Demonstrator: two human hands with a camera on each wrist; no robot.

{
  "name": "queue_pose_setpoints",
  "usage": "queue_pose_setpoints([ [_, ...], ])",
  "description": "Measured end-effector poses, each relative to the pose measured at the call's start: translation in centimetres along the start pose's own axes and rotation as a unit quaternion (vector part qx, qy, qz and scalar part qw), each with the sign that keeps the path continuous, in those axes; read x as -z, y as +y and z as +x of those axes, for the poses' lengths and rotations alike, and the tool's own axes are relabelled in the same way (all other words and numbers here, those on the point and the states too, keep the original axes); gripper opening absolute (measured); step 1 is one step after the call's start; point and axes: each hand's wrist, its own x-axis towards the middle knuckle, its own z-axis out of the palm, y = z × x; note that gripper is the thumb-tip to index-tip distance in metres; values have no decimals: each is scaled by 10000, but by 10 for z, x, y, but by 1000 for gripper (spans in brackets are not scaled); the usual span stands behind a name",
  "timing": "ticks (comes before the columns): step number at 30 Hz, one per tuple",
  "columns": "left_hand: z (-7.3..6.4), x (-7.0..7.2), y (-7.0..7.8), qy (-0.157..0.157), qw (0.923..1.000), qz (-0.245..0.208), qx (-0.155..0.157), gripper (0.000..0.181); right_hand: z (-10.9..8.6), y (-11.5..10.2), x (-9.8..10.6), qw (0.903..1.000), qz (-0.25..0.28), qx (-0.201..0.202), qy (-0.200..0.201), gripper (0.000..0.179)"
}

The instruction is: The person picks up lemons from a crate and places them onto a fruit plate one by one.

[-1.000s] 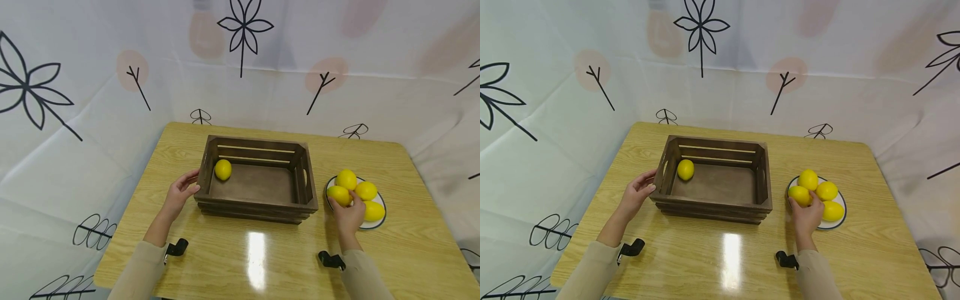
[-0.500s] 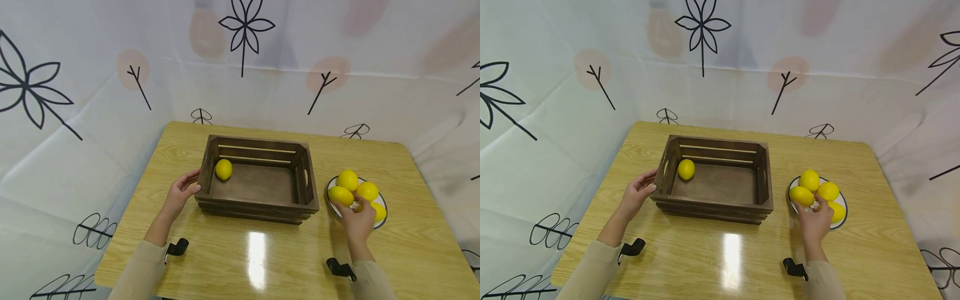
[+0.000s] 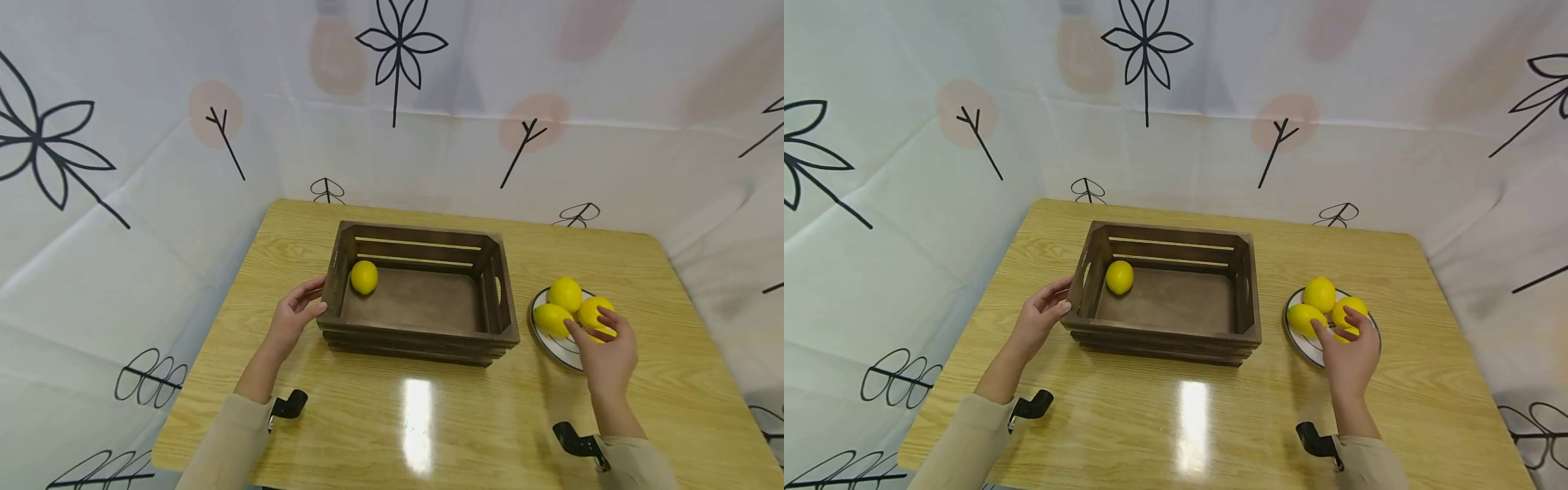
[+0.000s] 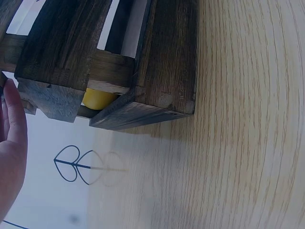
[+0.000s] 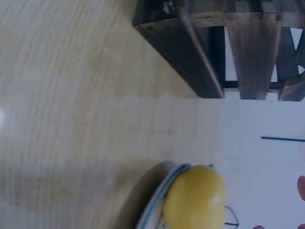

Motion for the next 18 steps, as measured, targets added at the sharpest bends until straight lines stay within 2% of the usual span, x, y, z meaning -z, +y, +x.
queue_pose_setpoints([
  [13,-1,1,-1,-15,10000,31,-15,49,5,-36,8,9983,585,-38,76,49],
  [18,-1,1,0,-30,10000,-5,-42,49,6,-48,8,9975,677,180,9,48],
])
